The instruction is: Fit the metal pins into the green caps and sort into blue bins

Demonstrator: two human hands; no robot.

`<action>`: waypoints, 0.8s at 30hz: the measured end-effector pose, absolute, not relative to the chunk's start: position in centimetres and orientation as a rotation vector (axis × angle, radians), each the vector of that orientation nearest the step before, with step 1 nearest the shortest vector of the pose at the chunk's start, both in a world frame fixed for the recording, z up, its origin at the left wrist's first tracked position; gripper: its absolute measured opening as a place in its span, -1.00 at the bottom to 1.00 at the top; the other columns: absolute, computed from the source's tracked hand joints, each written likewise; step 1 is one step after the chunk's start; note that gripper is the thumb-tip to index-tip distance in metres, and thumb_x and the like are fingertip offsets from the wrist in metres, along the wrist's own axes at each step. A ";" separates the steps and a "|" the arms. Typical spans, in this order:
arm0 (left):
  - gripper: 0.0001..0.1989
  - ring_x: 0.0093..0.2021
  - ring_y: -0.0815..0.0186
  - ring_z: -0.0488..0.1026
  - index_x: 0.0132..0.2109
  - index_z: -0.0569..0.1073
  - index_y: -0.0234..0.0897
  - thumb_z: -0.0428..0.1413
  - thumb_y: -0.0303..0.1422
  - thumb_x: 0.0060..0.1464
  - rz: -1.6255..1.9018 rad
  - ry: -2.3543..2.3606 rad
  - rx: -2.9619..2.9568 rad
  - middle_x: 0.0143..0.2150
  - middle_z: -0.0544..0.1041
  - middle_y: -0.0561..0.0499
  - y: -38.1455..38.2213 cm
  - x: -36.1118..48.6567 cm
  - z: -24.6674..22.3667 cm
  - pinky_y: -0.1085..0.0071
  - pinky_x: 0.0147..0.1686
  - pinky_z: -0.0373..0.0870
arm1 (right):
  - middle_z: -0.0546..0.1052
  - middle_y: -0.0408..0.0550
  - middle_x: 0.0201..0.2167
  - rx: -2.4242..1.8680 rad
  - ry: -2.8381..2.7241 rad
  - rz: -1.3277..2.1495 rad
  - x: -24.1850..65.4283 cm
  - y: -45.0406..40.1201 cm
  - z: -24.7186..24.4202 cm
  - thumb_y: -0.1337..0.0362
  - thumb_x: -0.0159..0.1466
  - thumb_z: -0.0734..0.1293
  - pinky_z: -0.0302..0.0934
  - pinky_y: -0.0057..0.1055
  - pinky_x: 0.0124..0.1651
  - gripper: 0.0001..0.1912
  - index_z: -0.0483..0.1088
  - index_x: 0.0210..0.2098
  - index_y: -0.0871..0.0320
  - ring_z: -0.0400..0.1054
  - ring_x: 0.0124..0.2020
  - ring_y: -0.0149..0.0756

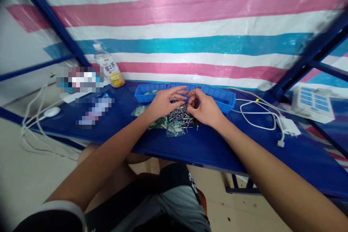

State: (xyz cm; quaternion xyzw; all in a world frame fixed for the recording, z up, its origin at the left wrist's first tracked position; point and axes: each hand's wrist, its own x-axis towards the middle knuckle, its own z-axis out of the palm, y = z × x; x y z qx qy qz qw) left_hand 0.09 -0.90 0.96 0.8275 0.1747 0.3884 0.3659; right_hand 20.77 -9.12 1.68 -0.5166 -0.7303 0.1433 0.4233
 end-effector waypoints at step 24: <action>-0.60 -0.35 0.23 0.62 0.26 0.57 -0.19 0.13 -0.21 0.37 0.879 0.735 2.267 -0.15 0.76 -0.07 -2.4 -0.6 2.9 0.29 -0.27 0.57 | 0.68 -0.01 -0.23 -1.330 -1.812 0.211 21.2 -9.1 2.1 0.23 0.31 0.41 0.44 -0.21 -0.21 -0.88 0.57 -0.18 0.07 0.53 -0.30 -0.18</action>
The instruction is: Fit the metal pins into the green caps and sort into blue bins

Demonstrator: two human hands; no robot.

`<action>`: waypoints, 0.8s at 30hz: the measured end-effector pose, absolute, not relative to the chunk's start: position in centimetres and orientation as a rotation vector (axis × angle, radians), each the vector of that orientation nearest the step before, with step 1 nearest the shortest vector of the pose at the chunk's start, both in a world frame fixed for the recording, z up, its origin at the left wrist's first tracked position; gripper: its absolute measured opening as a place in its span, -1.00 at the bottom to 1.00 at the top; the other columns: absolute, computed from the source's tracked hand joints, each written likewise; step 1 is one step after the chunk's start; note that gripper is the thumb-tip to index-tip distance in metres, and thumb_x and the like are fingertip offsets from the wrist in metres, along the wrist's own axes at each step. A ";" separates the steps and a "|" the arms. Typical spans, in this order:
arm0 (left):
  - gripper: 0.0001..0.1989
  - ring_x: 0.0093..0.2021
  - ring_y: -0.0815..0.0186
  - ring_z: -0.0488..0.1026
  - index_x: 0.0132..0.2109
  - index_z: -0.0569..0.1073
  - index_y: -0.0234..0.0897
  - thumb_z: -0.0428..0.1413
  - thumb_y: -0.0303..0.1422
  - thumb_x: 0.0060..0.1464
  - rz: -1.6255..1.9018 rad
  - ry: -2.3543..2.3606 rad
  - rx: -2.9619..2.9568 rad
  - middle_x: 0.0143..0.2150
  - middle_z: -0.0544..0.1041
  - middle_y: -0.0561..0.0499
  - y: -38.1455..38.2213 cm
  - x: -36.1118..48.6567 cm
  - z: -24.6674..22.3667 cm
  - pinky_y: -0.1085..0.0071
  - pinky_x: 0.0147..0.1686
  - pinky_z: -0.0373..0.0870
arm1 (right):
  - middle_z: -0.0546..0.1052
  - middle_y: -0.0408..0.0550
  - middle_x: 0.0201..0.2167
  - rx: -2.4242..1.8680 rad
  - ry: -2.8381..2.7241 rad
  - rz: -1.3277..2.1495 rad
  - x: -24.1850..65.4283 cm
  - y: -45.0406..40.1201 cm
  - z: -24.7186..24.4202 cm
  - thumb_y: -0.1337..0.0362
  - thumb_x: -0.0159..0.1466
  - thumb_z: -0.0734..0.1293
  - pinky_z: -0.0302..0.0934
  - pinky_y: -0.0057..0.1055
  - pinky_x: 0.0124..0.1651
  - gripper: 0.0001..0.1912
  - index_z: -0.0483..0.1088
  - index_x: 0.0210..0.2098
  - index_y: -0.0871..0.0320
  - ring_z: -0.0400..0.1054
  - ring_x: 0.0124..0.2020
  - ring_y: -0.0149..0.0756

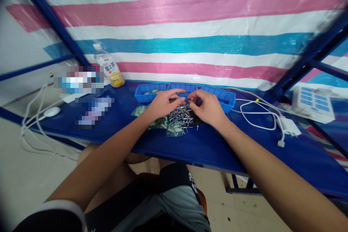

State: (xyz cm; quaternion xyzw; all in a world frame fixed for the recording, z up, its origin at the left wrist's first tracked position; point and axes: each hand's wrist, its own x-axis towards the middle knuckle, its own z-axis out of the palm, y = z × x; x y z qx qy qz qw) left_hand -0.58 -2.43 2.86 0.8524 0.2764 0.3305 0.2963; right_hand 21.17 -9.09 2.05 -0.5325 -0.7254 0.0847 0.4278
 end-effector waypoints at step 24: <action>-0.89 -0.12 0.22 0.71 -0.15 0.52 -0.21 0.24 -0.43 0.16 1.067 0.669 2.070 -0.15 0.72 -0.04 -1.6 -0.3 2.0 0.20 0.01 0.68 | 0.72 0.01 -0.16 -1.263 -1.753 0.447 21.0 -9.2 1.7 0.03 0.40 0.42 0.53 -0.17 -0.24 -0.73 0.59 -0.04 0.04 0.61 -0.27 -0.15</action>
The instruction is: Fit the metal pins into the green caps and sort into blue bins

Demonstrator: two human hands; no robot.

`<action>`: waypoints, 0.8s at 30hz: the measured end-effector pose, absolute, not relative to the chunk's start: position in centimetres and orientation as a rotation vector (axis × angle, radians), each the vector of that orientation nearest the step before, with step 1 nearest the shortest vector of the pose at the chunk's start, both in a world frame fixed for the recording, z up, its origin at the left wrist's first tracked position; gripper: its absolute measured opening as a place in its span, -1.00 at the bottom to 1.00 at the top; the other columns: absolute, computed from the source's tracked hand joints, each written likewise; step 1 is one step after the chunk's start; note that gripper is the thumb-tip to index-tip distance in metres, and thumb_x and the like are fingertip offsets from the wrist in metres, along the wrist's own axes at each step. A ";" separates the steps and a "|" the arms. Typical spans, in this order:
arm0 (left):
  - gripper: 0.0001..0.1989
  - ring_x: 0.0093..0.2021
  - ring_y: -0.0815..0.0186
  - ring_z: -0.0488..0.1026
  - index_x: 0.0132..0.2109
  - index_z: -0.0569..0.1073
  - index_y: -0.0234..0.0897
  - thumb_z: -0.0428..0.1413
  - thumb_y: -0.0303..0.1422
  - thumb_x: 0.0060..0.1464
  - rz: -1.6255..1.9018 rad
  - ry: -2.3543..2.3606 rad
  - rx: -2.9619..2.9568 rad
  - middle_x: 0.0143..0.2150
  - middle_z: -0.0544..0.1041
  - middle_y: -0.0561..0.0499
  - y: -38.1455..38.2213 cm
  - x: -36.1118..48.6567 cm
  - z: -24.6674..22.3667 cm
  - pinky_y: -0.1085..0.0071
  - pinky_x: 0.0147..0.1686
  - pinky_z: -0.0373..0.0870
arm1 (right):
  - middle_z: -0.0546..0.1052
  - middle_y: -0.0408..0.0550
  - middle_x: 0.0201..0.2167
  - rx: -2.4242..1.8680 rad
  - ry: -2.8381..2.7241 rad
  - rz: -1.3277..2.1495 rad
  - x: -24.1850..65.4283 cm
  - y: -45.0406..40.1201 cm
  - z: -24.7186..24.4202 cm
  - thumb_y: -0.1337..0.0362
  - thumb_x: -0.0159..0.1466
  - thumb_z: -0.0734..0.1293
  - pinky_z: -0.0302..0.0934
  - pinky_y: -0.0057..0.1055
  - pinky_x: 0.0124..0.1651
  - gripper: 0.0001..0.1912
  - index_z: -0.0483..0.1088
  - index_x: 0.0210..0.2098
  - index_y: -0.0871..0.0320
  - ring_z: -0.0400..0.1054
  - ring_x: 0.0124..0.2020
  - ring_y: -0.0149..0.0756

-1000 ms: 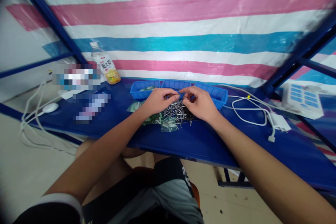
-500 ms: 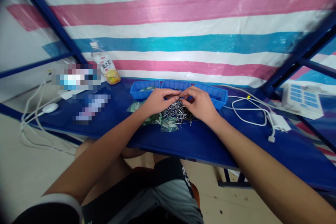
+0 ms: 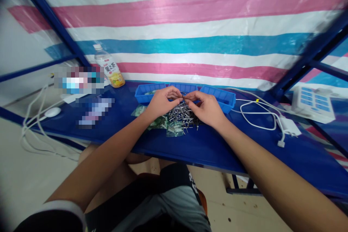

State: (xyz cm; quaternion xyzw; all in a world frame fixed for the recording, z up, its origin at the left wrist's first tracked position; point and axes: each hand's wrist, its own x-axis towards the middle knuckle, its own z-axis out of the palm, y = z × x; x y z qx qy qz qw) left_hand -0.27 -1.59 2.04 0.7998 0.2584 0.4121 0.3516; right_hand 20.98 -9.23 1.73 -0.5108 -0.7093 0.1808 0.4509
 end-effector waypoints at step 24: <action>-0.80 -0.09 0.21 0.71 -0.11 0.44 -0.20 0.29 -0.39 0.15 1.037 0.658 2.138 -0.13 0.71 -0.06 -2.3 -0.5 2.8 0.25 -0.02 0.66 | 0.72 -0.04 -0.27 -1.347 -1.818 0.277 20.9 -9.2 2.1 0.17 0.33 0.42 0.46 -0.20 -0.21 -0.87 0.60 -0.22 0.06 0.56 -0.36 -0.19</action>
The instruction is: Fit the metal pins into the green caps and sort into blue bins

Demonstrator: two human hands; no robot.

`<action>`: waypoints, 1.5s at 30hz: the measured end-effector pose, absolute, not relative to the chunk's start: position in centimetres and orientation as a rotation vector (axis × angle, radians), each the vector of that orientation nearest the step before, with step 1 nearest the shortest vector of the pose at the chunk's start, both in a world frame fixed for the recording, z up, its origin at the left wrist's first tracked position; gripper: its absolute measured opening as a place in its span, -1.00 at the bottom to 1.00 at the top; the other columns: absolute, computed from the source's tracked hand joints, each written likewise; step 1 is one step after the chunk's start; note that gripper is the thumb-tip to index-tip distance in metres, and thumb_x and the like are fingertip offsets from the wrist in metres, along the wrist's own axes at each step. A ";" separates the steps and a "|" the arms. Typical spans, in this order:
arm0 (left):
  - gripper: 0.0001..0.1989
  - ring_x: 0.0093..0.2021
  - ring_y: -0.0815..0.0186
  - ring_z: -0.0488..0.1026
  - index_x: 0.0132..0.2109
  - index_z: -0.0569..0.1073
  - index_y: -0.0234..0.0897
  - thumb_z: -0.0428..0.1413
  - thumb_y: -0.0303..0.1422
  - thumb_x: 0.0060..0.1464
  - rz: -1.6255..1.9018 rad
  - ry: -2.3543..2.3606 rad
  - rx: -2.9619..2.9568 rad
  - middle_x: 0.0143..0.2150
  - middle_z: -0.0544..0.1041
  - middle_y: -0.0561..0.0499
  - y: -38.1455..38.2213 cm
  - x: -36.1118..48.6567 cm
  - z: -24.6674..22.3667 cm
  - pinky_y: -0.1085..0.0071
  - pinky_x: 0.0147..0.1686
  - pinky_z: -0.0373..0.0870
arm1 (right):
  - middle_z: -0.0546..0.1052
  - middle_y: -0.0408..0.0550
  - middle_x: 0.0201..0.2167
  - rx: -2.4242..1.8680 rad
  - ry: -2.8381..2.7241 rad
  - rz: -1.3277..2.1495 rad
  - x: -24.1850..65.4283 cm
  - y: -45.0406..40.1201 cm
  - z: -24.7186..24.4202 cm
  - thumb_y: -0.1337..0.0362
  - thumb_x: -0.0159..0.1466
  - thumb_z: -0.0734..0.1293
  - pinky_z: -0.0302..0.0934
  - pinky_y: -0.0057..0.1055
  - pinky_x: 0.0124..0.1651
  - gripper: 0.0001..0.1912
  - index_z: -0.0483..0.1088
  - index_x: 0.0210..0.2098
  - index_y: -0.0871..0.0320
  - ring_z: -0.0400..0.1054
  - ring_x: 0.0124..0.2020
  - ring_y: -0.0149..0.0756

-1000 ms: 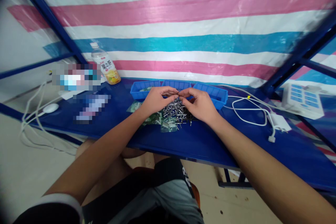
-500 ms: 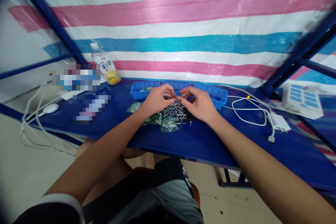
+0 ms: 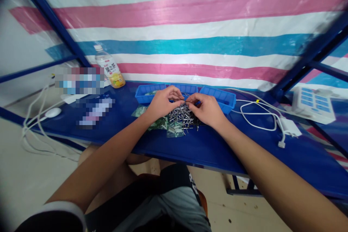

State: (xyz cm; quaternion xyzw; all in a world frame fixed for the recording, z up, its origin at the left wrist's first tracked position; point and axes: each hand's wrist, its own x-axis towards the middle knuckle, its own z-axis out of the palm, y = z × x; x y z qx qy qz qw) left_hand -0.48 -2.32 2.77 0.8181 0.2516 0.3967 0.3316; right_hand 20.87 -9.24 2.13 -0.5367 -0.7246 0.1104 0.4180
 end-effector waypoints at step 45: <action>-0.77 -0.04 0.17 0.72 0.01 0.67 -0.22 0.23 -0.43 0.24 0.981 0.661 2.161 -0.06 0.76 -0.07 -2.6 -0.3 3.0 0.15 0.09 0.69 | 0.69 0.02 -0.14 -1.238 -1.656 0.577 21.1 -8.6 1.4 0.07 0.35 0.45 0.49 -0.22 -0.26 -0.75 0.57 -0.10 0.09 0.54 -0.33 -0.22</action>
